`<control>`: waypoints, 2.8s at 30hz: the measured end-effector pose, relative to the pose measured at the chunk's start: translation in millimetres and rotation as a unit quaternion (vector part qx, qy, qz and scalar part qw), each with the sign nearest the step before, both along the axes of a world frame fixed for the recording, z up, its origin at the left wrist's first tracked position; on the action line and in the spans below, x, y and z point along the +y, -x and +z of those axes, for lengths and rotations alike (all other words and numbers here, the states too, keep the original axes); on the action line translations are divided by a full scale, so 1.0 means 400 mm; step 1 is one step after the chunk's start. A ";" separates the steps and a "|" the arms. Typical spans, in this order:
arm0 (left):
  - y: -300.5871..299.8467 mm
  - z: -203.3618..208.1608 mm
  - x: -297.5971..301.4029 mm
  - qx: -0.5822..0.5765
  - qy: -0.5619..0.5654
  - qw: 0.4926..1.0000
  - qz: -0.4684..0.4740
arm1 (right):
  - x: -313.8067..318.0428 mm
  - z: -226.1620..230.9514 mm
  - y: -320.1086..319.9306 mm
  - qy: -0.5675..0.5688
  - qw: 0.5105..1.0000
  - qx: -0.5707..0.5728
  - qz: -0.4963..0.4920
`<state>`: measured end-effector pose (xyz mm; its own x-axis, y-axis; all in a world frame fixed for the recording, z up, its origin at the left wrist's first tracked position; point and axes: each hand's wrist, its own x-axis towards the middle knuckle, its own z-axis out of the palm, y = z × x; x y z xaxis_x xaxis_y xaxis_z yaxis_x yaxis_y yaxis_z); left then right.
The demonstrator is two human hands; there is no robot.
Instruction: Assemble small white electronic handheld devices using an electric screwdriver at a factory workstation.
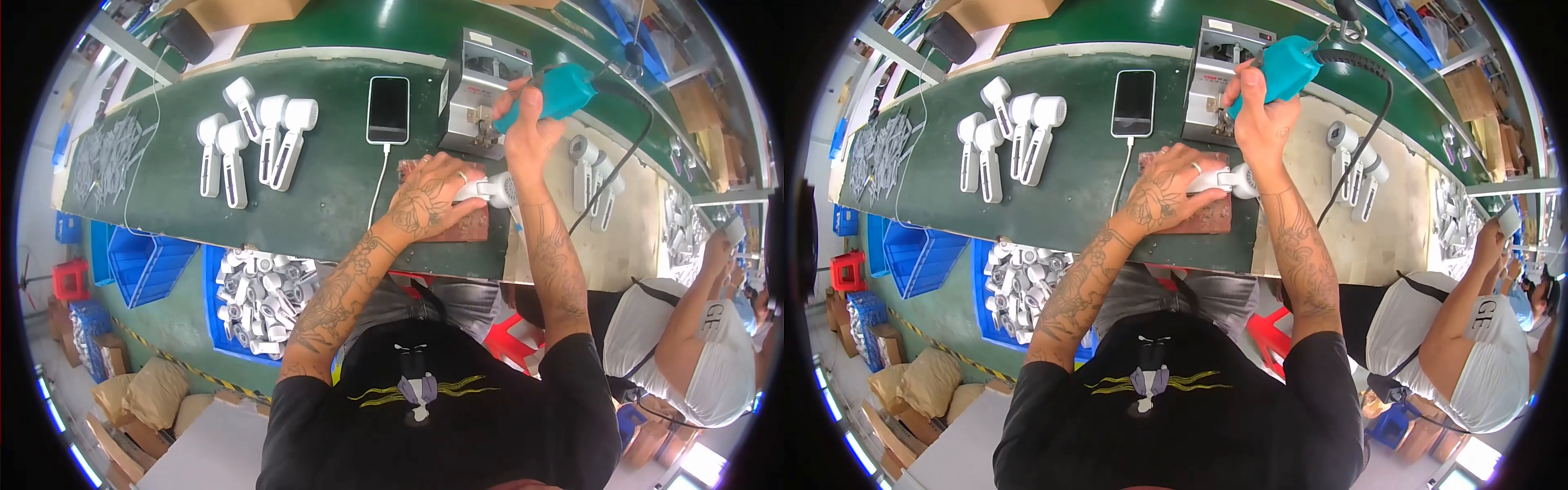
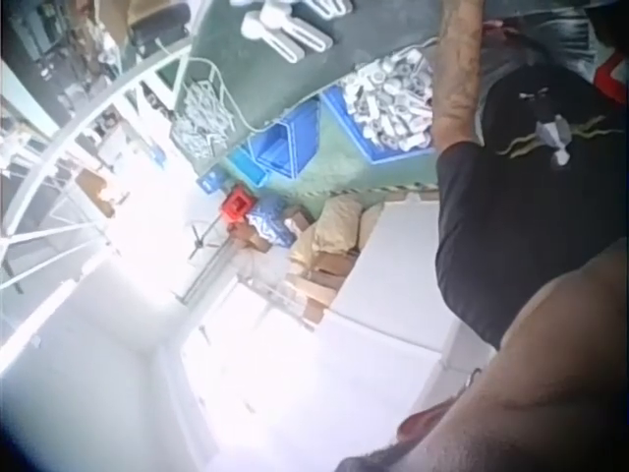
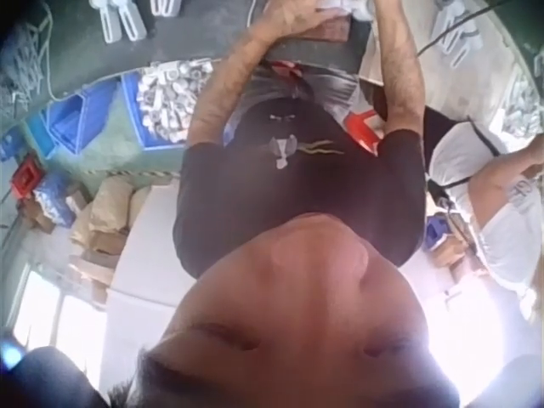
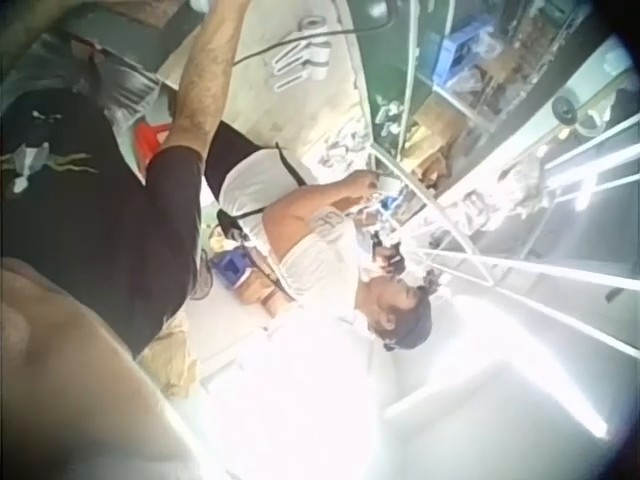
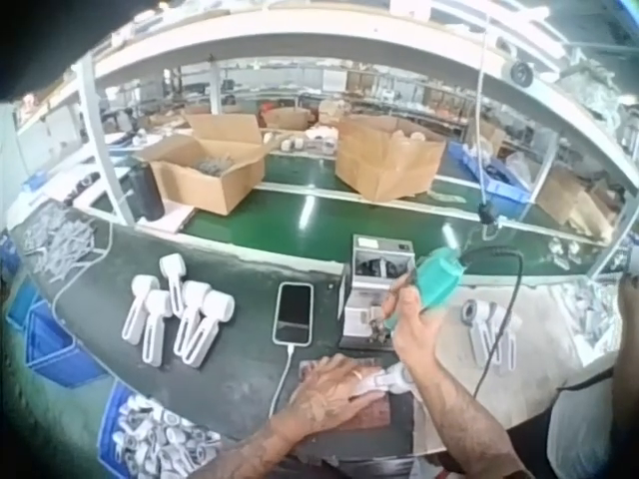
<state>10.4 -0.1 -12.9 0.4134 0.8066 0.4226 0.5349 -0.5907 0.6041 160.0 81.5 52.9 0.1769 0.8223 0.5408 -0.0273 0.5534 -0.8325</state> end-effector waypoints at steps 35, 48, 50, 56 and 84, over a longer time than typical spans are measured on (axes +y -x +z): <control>0.005 0.018 -0.002 0.010 0.037 0.999 -0.006 | -0.128 0.028 -0.035 0.092 0.995 -0.006 0.033; -0.005 0.034 -0.007 0.048 0.024 0.998 0.013 | -0.129 -0.023 -0.030 0.117 0.992 0.011 0.033; -0.003 0.035 -0.006 0.047 0.016 0.999 0.016 | -0.127 -0.024 -0.026 0.129 0.991 0.019 0.030; 0.001 0.023 -0.002 0.038 0.005 0.999 0.014 | -0.116 -0.018 -0.035 0.126 0.990 0.014 0.056; -0.002 0.023 -0.006 -0.005 0.018 1.000 0.008 | -0.177 0.037 -0.055 0.105 0.993 -0.033 0.039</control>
